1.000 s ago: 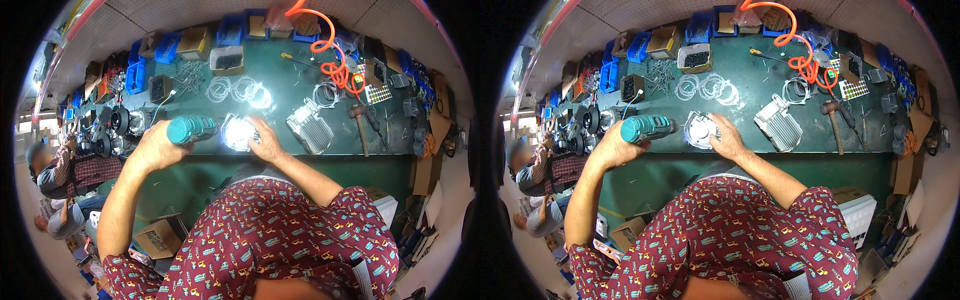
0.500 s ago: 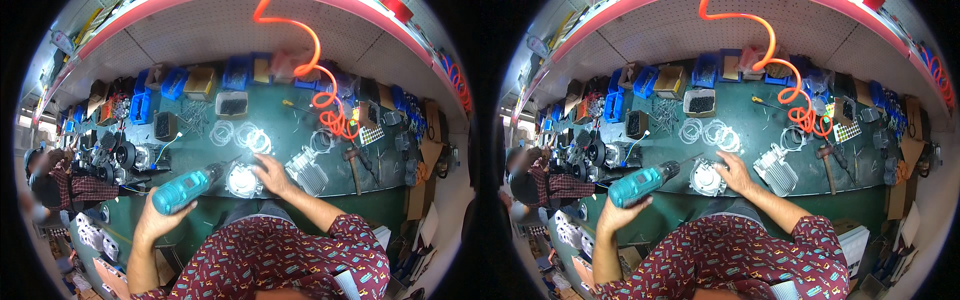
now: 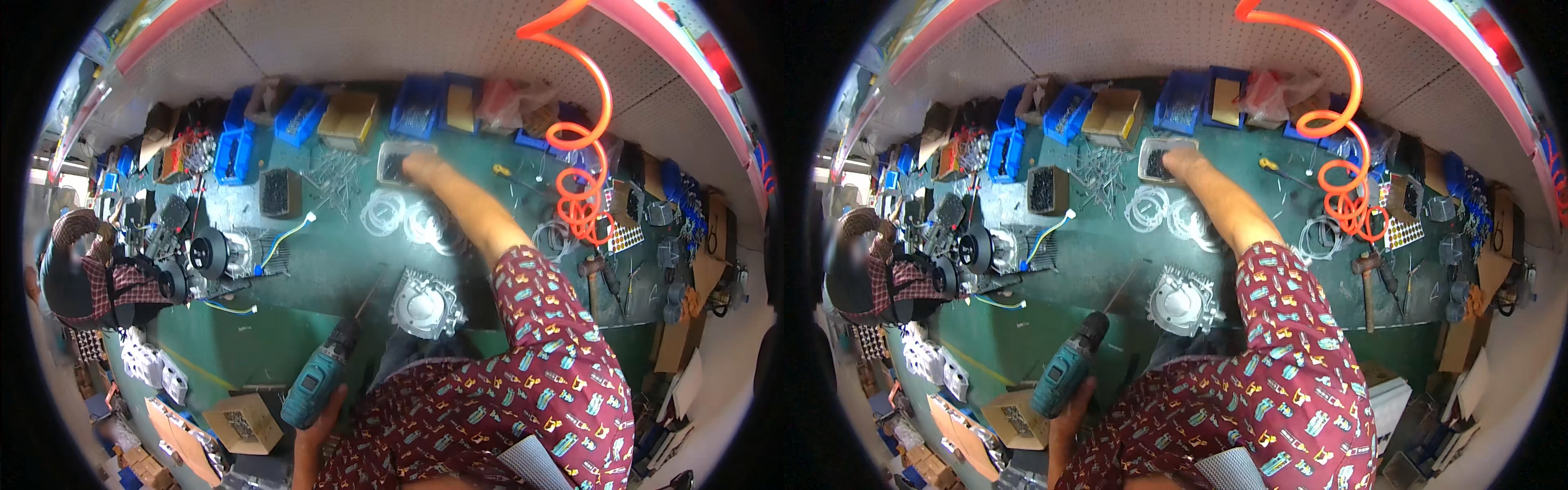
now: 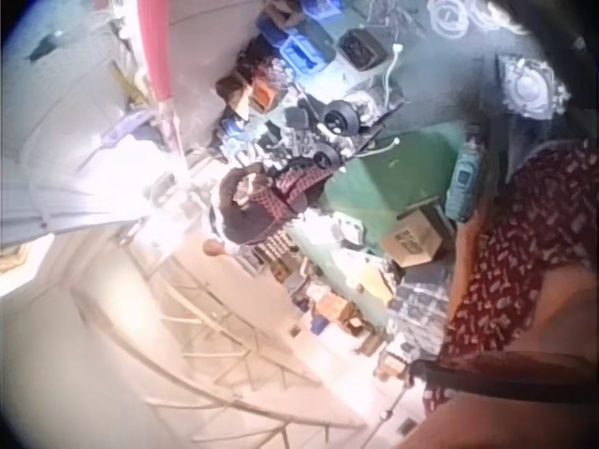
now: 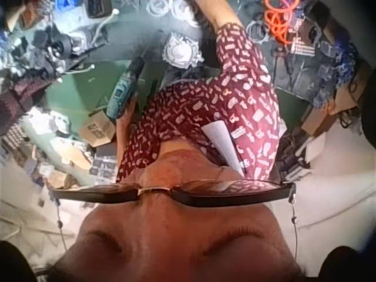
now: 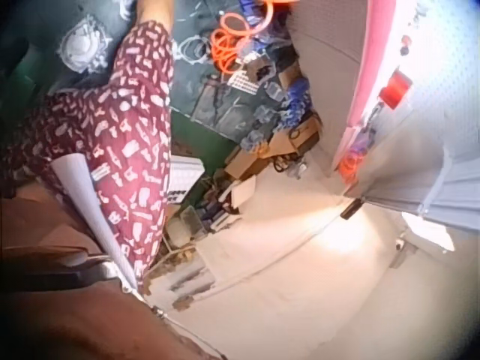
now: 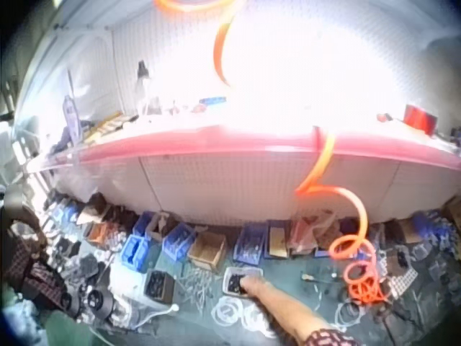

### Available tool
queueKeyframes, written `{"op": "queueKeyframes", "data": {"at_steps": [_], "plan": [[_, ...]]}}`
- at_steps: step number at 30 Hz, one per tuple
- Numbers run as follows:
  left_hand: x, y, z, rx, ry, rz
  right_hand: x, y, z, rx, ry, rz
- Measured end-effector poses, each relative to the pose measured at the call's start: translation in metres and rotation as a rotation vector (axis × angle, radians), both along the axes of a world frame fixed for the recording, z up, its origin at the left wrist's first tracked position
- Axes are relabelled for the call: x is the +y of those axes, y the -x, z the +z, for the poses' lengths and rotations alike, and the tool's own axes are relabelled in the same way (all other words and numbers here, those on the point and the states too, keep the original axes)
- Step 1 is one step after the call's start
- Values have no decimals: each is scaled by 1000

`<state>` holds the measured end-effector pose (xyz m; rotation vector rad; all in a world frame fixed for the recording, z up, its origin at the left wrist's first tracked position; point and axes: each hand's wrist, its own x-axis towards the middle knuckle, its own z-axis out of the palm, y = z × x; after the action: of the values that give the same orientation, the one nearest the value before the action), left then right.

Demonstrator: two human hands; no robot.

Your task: The person assembles small electronic components on a workbench. They use a power drill to fasten screws into a circular metal housing, then attach black cylindrical parts to the assembly. The person also uses a pneumatic tool to clean or adjust the unit before placing it on the table.

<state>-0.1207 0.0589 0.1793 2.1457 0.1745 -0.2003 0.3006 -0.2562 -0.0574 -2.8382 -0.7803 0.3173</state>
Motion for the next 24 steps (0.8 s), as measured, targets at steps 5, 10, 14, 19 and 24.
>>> {"op": "queueKeyframes", "data": {"at_steps": [5,10,14,19,24], "plan": [[8,9,-8,265,1,133,-4,2,5,95,28,-30],[7,1,-6,264,75,194,-3,-2,19,153,-44,-109],[18,-4,-16,274,103,153,-15,10,16,-51,-634,-240],[12,-24,-11,42,159,29,-7,112,109,598,-1379,-755],[6,-45,-11,131,248,-22,-14,218,137,858,-1811,-852]]}}
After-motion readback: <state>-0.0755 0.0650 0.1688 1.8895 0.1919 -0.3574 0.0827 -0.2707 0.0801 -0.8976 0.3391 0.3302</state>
